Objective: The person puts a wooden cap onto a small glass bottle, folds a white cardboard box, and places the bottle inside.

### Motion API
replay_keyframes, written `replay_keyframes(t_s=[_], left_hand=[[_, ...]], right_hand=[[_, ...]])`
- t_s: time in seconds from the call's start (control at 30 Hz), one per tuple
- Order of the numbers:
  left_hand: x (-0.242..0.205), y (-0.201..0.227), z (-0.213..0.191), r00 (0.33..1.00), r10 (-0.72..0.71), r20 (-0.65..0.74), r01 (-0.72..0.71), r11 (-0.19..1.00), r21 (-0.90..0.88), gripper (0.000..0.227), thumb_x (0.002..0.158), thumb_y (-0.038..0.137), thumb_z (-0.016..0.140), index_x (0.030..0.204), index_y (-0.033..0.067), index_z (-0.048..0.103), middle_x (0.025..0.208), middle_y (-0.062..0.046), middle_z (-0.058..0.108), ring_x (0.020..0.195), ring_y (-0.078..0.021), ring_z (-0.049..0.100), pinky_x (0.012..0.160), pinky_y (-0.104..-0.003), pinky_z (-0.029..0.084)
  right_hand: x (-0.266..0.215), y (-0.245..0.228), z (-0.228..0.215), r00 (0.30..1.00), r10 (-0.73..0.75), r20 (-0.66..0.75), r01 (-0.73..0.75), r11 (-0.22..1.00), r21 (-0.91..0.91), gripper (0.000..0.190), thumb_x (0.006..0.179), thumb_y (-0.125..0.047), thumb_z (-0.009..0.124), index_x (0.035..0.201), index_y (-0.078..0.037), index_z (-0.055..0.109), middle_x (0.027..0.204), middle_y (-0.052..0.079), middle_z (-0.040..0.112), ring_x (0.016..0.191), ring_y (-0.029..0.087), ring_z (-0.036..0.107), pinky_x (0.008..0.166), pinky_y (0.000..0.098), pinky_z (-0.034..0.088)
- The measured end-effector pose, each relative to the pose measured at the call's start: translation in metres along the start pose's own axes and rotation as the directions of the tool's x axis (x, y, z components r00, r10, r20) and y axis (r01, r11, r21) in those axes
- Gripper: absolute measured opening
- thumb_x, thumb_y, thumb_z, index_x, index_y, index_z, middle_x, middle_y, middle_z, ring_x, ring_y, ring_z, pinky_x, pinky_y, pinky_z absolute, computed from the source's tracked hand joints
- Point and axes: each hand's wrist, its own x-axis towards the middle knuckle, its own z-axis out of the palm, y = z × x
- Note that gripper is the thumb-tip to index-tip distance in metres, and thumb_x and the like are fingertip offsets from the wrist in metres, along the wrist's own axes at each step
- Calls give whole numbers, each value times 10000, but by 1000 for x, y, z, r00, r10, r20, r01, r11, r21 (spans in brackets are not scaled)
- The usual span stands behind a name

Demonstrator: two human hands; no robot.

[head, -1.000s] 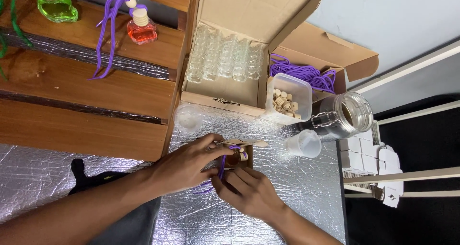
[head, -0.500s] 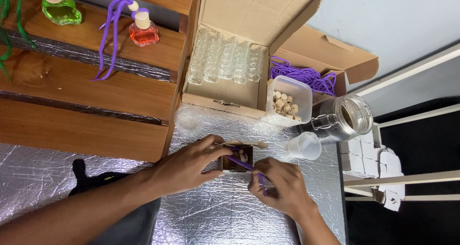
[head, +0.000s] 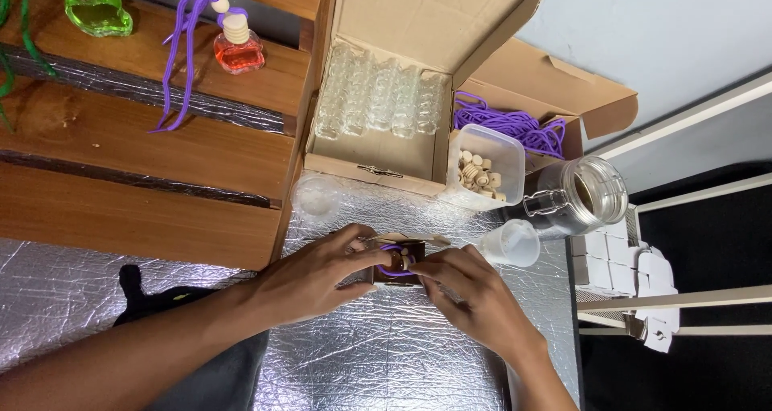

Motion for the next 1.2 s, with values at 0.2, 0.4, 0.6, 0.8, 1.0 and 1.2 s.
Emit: replay_keyframes(t_s=[0.2,0.4,0.6,0.8,1.0,1.2], left_hand=[[-3,-12,11,999,41,-32,-40,999,22,321,934,240,741,1235,180,647,1133,-87,492,796,-157,570,580,-226,621],[-2,-9,7,998,55,-26,-55,998,-4,334,926,230,748,1235,158,643,1178,-112,507,860,-183,611,677,-300,650],[0,-1,-1,1000,29,-11,-29,999,-31,293,921,211,748,1190,169,642,1226,-86,517,850,-183,659,709,-334,658],[-1,-9,7,999,44,-25,-44,999,16,337,935,242,740,1237,129,642,1150,-96,532,814,-157,632,703,-306,657],[1,-4,3,994,93,-56,-93,996,2,271,921,208,750,1148,96,652,1229,-132,541,799,-162,661,720,-311,659],[2,-2,2,995,90,-46,-89,996,8,316,919,211,748,1198,92,661,1260,-146,538,849,-192,677,790,-358,658]], right_hand=[[0,0,9,999,-35,-30,34,999,-29,159,936,-125,729,1094,-133,721,1005,10,745,965,175,669,887,333,447],[7,-10,11,999,-38,-19,38,999,-4,188,970,-192,669,1102,-77,739,1074,52,672,1012,237,591,861,374,507],[7,-17,15,999,-25,41,31,985,-168,297,1004,-360,599,1137,-160,773,1224,-19,710,1209,238,530,934,442,337],[6,-16,14,999,-38,15,40,982,-185,273,999,-341,613,1102,-153,781,1174,-5,700,1129,229,556,926,419,363],[11,-19,14,999,-43,0,43,988,-146,259,1013,-299,592,1091,-114,755,1146,41,708,1138,263,567,957,463,441],[9,-19,21,1000,-9,27,13,989,-149,377,1056,-344,501,1269,-51,603,1240,89,658,1206,306,514,943,480,507]])
